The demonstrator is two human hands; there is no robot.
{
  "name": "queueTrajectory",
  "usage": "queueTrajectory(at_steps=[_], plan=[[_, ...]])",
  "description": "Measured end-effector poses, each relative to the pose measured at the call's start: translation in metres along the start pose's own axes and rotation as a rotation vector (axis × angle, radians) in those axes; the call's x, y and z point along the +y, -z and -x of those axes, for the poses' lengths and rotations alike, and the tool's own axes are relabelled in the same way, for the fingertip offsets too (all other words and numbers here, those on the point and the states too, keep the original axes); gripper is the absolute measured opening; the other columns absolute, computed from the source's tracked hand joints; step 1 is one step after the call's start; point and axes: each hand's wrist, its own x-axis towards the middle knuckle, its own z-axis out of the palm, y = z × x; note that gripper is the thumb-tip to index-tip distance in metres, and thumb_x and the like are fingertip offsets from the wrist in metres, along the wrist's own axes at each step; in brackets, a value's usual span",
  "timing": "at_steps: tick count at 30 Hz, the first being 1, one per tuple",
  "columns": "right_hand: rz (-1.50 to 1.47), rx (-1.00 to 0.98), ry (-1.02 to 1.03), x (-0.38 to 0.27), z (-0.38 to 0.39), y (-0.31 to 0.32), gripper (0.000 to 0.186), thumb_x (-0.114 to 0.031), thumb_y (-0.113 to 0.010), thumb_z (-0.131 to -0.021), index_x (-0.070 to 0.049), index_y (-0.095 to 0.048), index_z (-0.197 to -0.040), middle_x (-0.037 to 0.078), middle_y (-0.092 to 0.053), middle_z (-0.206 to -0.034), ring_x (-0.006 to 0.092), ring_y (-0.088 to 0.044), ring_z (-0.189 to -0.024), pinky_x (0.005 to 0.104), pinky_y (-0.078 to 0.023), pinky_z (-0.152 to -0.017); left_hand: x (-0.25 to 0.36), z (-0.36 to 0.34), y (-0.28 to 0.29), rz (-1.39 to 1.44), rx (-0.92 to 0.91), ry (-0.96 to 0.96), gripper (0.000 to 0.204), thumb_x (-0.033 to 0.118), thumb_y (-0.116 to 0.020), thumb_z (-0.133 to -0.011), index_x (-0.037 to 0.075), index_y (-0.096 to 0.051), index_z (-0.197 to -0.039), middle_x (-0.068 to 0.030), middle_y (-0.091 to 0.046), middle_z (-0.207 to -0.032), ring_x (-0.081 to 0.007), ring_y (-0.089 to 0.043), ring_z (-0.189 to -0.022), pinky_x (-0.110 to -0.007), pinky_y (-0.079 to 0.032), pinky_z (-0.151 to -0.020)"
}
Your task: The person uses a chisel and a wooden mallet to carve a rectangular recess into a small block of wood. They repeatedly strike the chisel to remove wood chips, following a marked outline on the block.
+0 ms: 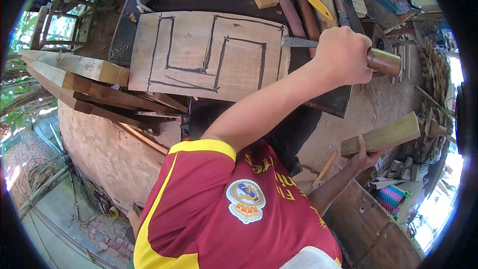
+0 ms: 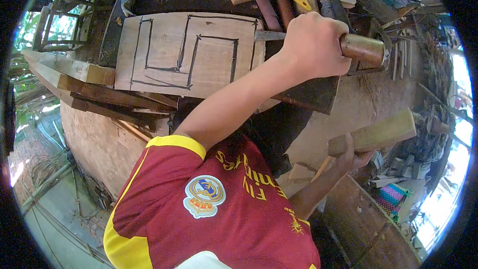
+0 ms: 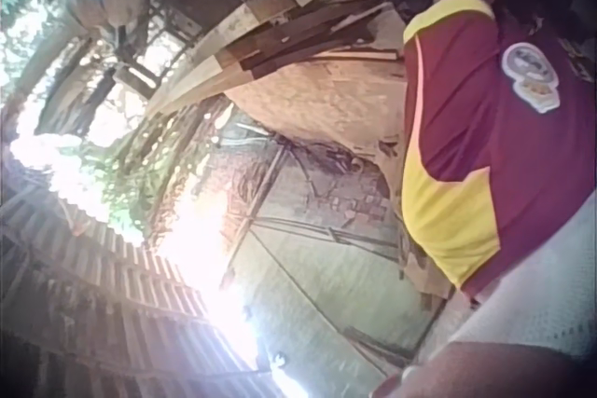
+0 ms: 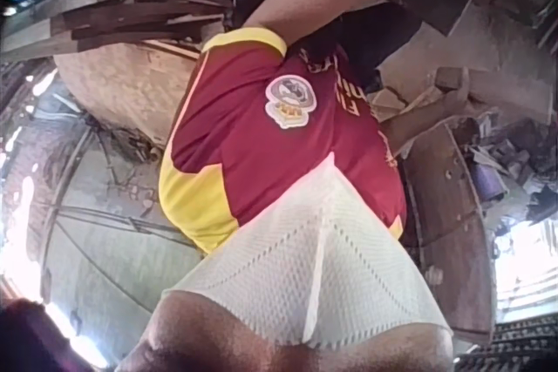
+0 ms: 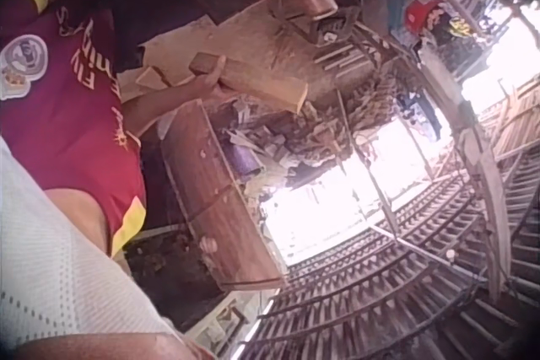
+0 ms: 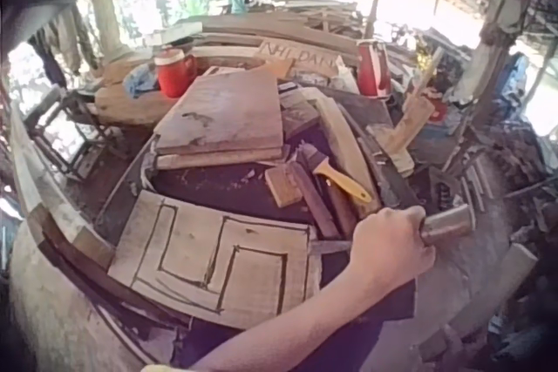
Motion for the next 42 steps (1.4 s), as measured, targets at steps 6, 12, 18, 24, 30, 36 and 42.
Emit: queueTrajectory(at_steps=[6,12,18,24,30,36,42], plan=[[-0.029,0.008,0.011,-0.006,0.001,-0.007,0.07,0.005,-0.076,-0.06,0.004,-0.046,-0.124,0.012,-0.054,-0.115,0.0229,-0.053,-0.102,0.0367,-0.043,-0.09,-0.002,-0.005,-0.001,-0.008,0.076,0.009,0.015,0.02,-0.064,-0.053,0.008,-0.062,-0.061,-0.0145,-0.057,-0.056,-0.0345,-0.06,-0.059,-0.042,-0.051,-0.058],[0.004,-0.028,0.023,-0.019,-0.001,-0.004,0.061,0.006,-0.073,-0.063,0.005,-0.049,-0.119,0.011,-0.054,-0.111,0.0212,-0.054,-0.099,0.0337,-0.044,-0.089,-0.004,-0.007,-0.001,0.019,0.137,0.028,0.015,0.02,-0.064,-0.053,0.007,-0.06,-0.059,-0.0141,-0.057,-0.055,-0.0351,-0.059,-0.057,-0.041,-0.051,-0.057],[0.014,0.051,0.215,-0.034,-0.049,0.007,0.057,0.005,-0.072,-0.065,0.006,-0.049,-0.117,0.013,-0.055,-0.111,0.0232,-0.055,-0.097,0.0359,-0.046,-0.087,-0.006,-0.009,0.004,0.061,0.12,0.008,0.014,0.017,-0.061,-0.049,0.006,-0.061,-0.057,-0.0163,-0.055,-0.053,-0.0354,-0.059,-0.056,-0.041,-0.05,-0.055],[-0.22,0.354,0.232,-0.099,-0.087,-0.044,0.053,0.001,-0.073,-0.069,0.003,-0.049,-0.116,0.015,-0.056,-0.111,0.0266,-0.056,-0.096,0.0384,-0.049,-0.081,-0.006,-0.008,-0.001,0.008,0.13,-0.005,0.016,0.021,-0.063,-0.05,0.006,-0.056,-0.055,-0.0159,-0.054,-0.053,-0.0367,-0.058,-0.057,-0.041,-0.049,-0.056],[0.273,-0.264,0.407,-0.077,-0.086,-0.081,0.058,-0.004,-0.075,-0.07,0.0,-0.047,-0.12,0.016,-0.054,-0.114,0.0246,-0.057,-0.098,0.0349,-0.048,-0.084,-0.011,-0.004,-0.004,-0.009,0.143,-0.043,0.016,0.022,-0.062,-0.05,0.007,-0.058,-0.056,-0.0158,-0.055,-0.055,-0.0367,-0.058,-0.058,-0.042,-0.05,-0.058],[-0.299,0.162,-0.102,-0.108,-0.081,-0.097,0.052,0.001,-0.074,-0.07,0.001,-0.048,-0.116,0.012,-0.055,-0.109,0.0215,-0.056,-0.095,0.0328,-0.051,-0.079,-0.006,-0.005,0.0,0.009,0.071,-0.026,0.015,0.021,-0.062,-0.051,0.007,-0.059,-0.057,-0.0158,-0.055,-0.055,-0.0366,-0.059,-0.059,-0.041,-0.05,-0.058],[0.114,-0.368,0.32,-0.076,-0.062,-0.086,0.056,-0.001,-0.073,-0.071,0.003,-0.046,-0.12,0.011,-0.054,-0.112,0.0183,-0.054,-0.097,0.0298,-0.046,-0.082,-0.009,-0.006,0.0,-0.05,0.085,-0.004,0.014,0.02,-0.061,-0.05,0.008,-0.062,-0.058,-0.0156,-0.058,-0.057,-0.0338,-0.061,-0.06,-0.041,-0.051,-0.059]])
